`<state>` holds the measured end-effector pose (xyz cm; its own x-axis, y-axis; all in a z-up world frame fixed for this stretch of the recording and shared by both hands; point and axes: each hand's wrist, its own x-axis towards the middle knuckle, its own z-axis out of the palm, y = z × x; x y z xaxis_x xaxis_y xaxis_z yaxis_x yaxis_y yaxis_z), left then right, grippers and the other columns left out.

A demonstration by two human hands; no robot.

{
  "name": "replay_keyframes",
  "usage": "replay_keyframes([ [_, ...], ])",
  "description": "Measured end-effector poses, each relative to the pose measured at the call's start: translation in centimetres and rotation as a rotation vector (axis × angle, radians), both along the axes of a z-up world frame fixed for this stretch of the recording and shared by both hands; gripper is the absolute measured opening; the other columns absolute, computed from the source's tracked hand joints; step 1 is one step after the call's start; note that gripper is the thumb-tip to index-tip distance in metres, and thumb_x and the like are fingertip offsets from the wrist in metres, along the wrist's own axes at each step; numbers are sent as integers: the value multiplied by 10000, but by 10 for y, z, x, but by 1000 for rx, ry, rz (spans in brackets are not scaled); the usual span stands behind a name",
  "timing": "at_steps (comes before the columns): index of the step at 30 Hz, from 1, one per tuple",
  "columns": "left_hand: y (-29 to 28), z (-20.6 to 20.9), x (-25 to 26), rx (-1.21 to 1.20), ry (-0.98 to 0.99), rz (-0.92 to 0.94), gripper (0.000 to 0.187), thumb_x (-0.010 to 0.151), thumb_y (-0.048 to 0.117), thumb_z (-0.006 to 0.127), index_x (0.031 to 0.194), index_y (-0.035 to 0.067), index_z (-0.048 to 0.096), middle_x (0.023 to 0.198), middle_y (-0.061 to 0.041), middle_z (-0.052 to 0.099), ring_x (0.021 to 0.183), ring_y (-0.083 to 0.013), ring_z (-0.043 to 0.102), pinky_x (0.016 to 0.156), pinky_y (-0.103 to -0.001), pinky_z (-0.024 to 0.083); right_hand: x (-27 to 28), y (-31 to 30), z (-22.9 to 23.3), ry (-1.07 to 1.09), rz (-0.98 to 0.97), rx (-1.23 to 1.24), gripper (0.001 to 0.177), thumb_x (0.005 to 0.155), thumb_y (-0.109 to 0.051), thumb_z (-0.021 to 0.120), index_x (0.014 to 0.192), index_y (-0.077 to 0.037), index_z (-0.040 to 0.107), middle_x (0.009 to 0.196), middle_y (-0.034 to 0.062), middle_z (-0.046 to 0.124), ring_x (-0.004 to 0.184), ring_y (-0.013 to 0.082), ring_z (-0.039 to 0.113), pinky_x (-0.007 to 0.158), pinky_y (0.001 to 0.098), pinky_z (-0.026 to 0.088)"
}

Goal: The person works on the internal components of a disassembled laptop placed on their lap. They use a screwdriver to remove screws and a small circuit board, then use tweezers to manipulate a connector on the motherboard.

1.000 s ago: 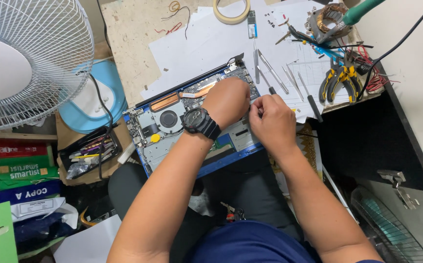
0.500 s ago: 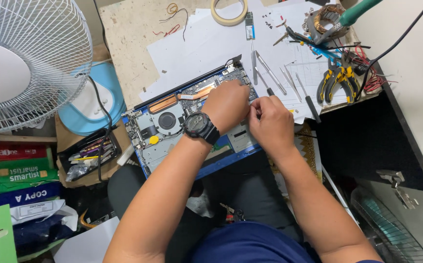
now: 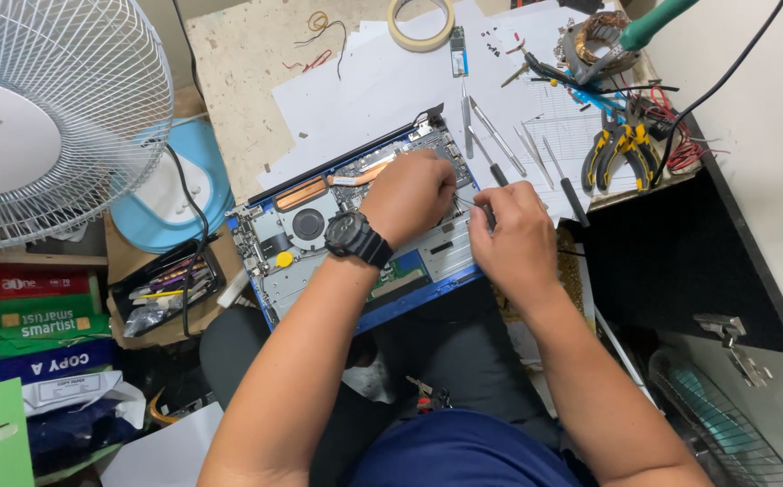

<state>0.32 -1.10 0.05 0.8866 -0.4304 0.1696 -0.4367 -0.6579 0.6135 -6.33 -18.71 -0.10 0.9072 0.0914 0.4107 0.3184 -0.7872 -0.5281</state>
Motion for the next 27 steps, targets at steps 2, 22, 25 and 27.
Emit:
replay_keyframes([
  [2,-2,0,-1,16,-26,4,104,825,106,653,776,42,719,825,-160,665,828,-372,652,751,-482,518,-1,0,1,54,-7,26,91,878,-107,737,953,-58,722,958,135,655,849,340,681,749,441,546],
  [22,-2,5,-26,44,-188,52,83,865,82,655,916,48,712,937,-146,654,903,-370,632,783,-475,523,-30,-1,14,-34,175,-27,236,857,-58,731,1091,-25,729,1080,135,639,1024,338,599,887,435,512],
  [25,-1,20,-49,20,-246,-32,289,784,44,659,1057,89,745,1017,-107,643,984,-339,606,857,-441,506,-36,-6,14,-32,186,-75,288,833,-38,732,1118,-1,726,1174,151,635,1074,357,583,928,449,500],
  [27,1,21,-64,88,-246,-60,292,772,34,651,1022,140,759,1098,-41,669,1059,-302,585,870,-434,463,-39,-9,13,-41,243,-51,282,847,-24,724,1126,16,706,1172,152,642,1094,360,602,964,440,499],
])
